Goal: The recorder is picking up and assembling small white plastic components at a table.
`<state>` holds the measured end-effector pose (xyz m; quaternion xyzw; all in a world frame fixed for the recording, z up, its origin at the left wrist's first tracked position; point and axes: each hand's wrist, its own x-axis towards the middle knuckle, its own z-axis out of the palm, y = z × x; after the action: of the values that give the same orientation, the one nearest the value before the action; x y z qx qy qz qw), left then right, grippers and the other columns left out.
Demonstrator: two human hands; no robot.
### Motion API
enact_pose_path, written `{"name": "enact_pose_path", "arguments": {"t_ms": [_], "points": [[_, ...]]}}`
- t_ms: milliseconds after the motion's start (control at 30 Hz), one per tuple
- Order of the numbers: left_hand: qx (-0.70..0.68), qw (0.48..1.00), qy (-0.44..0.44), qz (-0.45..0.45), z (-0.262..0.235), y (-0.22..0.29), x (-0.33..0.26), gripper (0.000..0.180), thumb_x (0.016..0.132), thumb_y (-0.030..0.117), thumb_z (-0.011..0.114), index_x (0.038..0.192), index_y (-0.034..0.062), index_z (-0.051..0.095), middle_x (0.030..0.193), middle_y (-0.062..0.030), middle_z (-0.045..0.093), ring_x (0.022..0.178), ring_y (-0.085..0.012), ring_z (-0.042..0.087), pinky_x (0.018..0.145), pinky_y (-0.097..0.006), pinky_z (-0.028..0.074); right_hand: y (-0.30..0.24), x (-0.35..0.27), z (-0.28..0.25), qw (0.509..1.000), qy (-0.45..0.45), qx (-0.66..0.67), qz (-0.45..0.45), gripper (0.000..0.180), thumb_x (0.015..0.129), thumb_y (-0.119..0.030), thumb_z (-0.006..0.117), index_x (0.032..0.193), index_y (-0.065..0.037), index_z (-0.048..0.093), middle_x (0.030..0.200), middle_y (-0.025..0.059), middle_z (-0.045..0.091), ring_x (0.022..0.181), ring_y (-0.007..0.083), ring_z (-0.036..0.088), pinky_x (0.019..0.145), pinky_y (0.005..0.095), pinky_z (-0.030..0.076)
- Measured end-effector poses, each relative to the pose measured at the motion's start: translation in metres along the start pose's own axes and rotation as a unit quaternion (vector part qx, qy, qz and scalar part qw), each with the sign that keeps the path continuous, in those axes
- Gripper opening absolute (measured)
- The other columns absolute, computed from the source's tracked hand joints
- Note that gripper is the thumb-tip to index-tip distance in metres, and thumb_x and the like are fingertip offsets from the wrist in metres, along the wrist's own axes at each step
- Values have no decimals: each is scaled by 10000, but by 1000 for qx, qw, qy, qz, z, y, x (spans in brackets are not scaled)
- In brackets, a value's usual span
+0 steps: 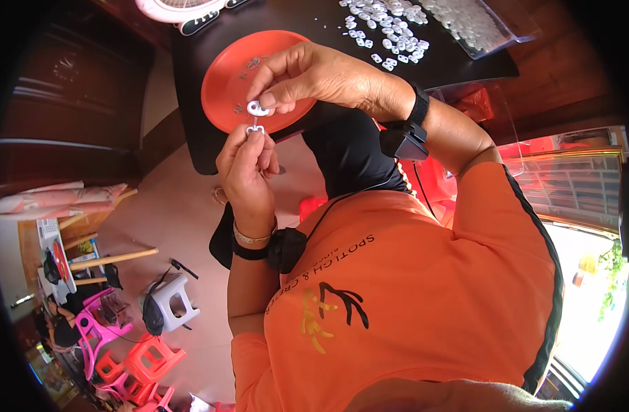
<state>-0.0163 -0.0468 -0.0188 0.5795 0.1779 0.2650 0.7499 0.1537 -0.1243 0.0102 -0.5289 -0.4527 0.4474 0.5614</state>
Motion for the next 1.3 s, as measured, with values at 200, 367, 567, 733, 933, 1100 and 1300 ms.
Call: {"name": "enact_pose_path", "arguments": {"t_ms": [200,367,567,733,933,1100,1300], "points": [[-4,1000,-11,-4,-9,-4,-5,208,922,156,462,762,25,489,618,2,374,531,-92,358,501,-230,298,-1,0,10,999,-1,-54,-5,168,849,-105,675,988,-11,678,826,-8,651,717,35,537,662,186,439],[3,1000,5,-4,-7,-5,-6,223,914,158,468,730,32,477,594,16,353,511,-82,352,486,-224,292,4,0,12,997,-1,-68,-36,149,838,-130,685,945,-26,696,802,5,670,724,55,574,682,207,466],[15,1000,24,3,-4,-6,-6,248,908,161,470,689,46,447,569,32,326,489,-69,346,470,-220,278,1,-1,14,990,0,-132,-54,148,855,-105,670,956,4,669,857,40,679,823,86,630,767,223,494],[14,1000,25,-2,-6,-9,-7,253,910,149,466,678,57,424,574,33,329,489,-65,345,468,-218,263,3,-2,17,986,9,-150,-69,142,856,-105,669,947,3,668,837,42,677,801,88,630,756,228,497],[9,1000,-6,-5,-11,-13,-9,193,931,143,473,781,24,501,637,10,395,541,-72,345,500,-223,288,3,-2,18,978,11,-195,-79,136,857,-110,669,936,0,671,816,42,677,785,87,630,743,229,500],[49,999,-4,-8,-9,-12,-9,228,935,174,474,762,27,489,609,24,361,528,-69,342,489,-219,268,2,-4,20,974,3,-210,-81,137,857,-116,669,935,-3,674,817,41,681,783,85,635,735,231,509],[42,999,5,-11,-11,-15,-11,226,934,168,470,764,20,492,604,29,355,523,-69,339,482,-214,260,10,-4,22,986,-21,-160,-41,114,864,-81,652,939,1,674,819,38,681,790,89,641,747,236,524]]}}
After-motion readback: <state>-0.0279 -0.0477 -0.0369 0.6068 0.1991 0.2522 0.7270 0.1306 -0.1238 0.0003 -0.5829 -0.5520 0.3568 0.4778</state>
